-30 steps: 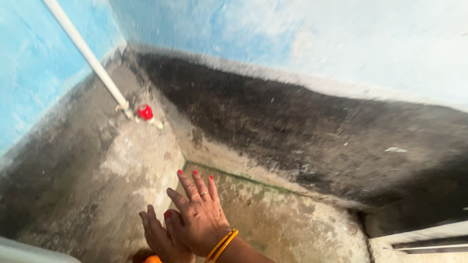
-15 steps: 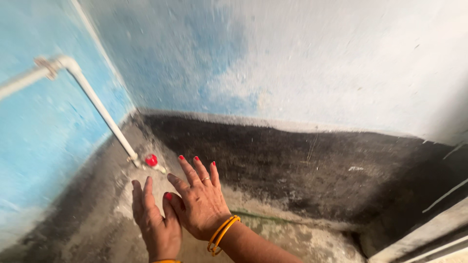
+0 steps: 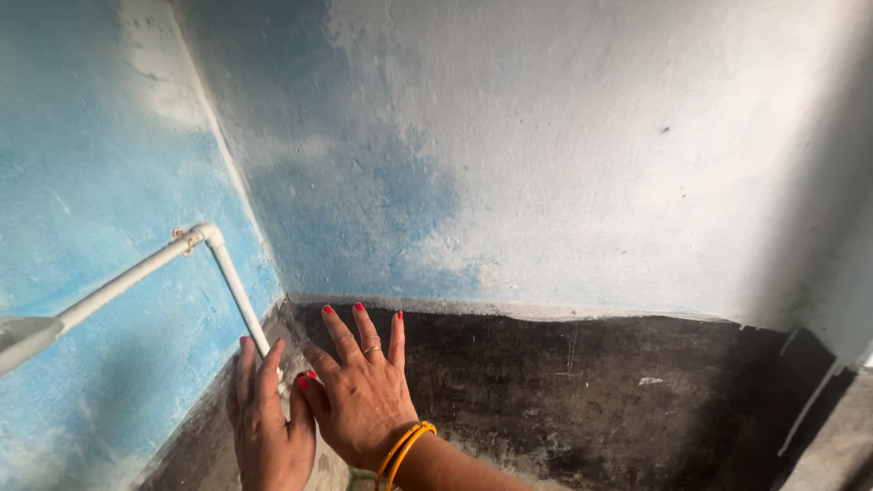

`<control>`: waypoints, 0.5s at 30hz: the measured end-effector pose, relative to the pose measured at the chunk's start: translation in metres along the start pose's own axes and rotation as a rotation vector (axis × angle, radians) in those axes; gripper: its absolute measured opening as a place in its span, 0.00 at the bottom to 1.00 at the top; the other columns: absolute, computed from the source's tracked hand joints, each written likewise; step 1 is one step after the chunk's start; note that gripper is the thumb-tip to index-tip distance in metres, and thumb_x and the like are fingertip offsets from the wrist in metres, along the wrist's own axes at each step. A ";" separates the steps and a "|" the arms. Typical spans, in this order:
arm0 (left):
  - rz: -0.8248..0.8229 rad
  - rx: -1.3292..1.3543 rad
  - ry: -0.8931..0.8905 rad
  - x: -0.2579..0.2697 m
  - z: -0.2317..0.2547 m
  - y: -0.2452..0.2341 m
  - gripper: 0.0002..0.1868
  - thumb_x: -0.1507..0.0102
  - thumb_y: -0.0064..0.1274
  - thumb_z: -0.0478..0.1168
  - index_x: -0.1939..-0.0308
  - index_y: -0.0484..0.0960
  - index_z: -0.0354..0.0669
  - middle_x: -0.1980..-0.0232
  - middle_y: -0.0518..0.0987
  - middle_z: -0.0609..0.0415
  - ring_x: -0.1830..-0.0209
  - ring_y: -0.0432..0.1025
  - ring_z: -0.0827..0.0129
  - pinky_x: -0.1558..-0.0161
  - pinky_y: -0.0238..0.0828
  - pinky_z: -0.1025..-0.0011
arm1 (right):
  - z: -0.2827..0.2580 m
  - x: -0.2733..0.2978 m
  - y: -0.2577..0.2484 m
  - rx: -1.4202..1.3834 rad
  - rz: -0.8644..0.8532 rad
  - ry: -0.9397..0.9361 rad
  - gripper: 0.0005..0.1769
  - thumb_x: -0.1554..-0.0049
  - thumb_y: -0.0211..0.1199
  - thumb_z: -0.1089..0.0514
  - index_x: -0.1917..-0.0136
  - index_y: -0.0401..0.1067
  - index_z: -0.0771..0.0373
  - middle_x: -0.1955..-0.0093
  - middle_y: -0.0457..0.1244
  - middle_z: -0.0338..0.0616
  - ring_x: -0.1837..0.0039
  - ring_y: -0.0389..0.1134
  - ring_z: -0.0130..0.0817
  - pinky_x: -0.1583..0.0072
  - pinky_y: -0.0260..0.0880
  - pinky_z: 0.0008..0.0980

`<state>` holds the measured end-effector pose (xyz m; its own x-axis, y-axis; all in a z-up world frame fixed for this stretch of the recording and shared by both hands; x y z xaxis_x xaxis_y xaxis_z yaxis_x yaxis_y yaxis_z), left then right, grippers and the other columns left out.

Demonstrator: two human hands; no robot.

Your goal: The person picks up an orange pump bottle, a Pepsi bottle, a green plastic bottle, and a green scrub brush from a shelf above a sink. Each item is handled individually and placed on the floor in a corner. The person repeats this process for each object, moving them from the shelf to the floor.

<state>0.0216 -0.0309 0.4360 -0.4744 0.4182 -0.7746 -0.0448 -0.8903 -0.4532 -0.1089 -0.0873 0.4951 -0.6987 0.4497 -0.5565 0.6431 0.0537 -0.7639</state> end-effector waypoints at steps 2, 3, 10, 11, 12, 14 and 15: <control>-0.009 0.026 0.037 -0.005 0.006 -0.004 0.31 0.38 0.50 0.35 0.29 0.68 0.46 0.19 0.53 0.38 0.18 0.46 0.45 0.24 0.41 0.48 | -0.003 -0.001 -0.006 0.009 -0.003 0.010 0.28 0.36 0.46 0.44 0.28 0.66 0.56 0.16 0.40 0.56 0.16 0.29 0.64 0.26 0.13 0.77; -0.015 0.039 0.056 -0.008 0.010 -0.005 0.30 0.38 0.50 0.36 0.30 0.68 0.46 0.19 0.53 0.38 0.18 0.46 0.45 0.25 0.41 0.48 | -0.004 -0.001 -0.009 0.014 -0.005 0.017 0.28 0.36 0.46 0.44 0.28 0.66 0.55 0.16 0.40 0.56 0.16 0.29 0.63 0.26 0.13 0.77; -0.097 0.095 0.096 -0.033 0.047 0.008 0.27 0.36 0.49 0.38 0.31 0.70 0.45 0.18 0.52 0.39 0.18 0.44 0.43 0.25 0.41 0.47 | 0.005 -0.006 -0.039 0.265 0.137 -0.007 0.28 0.38 0.47 0.44 0.29 0.67 0.55 0.16 0.40 0.52 0.15 0.29 0.60 0.26 0.15 0.76; -0.104 0.098 0.113 -0.038 0.055 0.013 0.26 0.35 0.49 0.38 0.31 0.71 0.45 0.18 0.52 0.40 0.18 0.44 0.43 0.25 0.40 0.46 | 0.010 -0.007 -0.044 0.288 0.160 0.011 0.28 0.38 0.46 0.44 0.29 0.67 0.54 0.16 0.40 0.52 0.15 0.29 0.60 0.26 0.15 0.76; -0.120 0.101 0.129 -0.040 0.063 0.019 0.26 0.35 0.49 0.39 0.31 0.71 0.45 0.18 0.52 0.40 0.18 0.43 0.42 0.25 0.40 0.46 | 0.015 -0.006 -0.049 0.310 0.179 0.035 0.28 0.38 0.46 0.44 0.29 0.67 0.53 0.15 0.40 0.51 0.15 0.29 0.59 0.26 0.16 0.77; -0.124 0.126 0.207 -0.046 0.079 0.030 0.26 0.35 0.49 0.40 0.31 0.71 0.47 0.18 0.52 0.39 0.18 0.43 0.43 0.24 0.39 0.47 | 0.026 -0.002 -0.062 0.344 0.233 0.069 0.27 0.38 0.47 0.43 0.29 0.67 0.52 0.16 0.41 0.51 0.15 0.30 0.59 0.26 0.16 0.77; -0.126 0.138 0.245 -0.048 0.086 0.035 0.25 0.34 0.48 0.40 0.31 0.72 0.47 0.18 0.52 0.39 0.18 0.43 0.44 0.23 0.38 0.47 | 0.031 0.001 -0.069 0.361 0.260 0.085 0.27 0.38 0.47 0.43 0.29 0.67 0.52 0.16 0.41 0.51 0.15 0.30 0.59 0.26 0.16 0.77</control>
<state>-0.0334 -0.0974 0.4953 -0.2324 0.5430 -0.8069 -0.2169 -0.8377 -0.5012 -0.1635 -0.1182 0.5373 -0.4903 0.4798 -0.7276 0.6323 -0.3786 -0.6759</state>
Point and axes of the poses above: each hand's wrist, its own x-axis away from the middle knuckle, its own y-axis out of the palm, z = x × y, the point moved 6 cm from there along -x, towards the middle knuckle
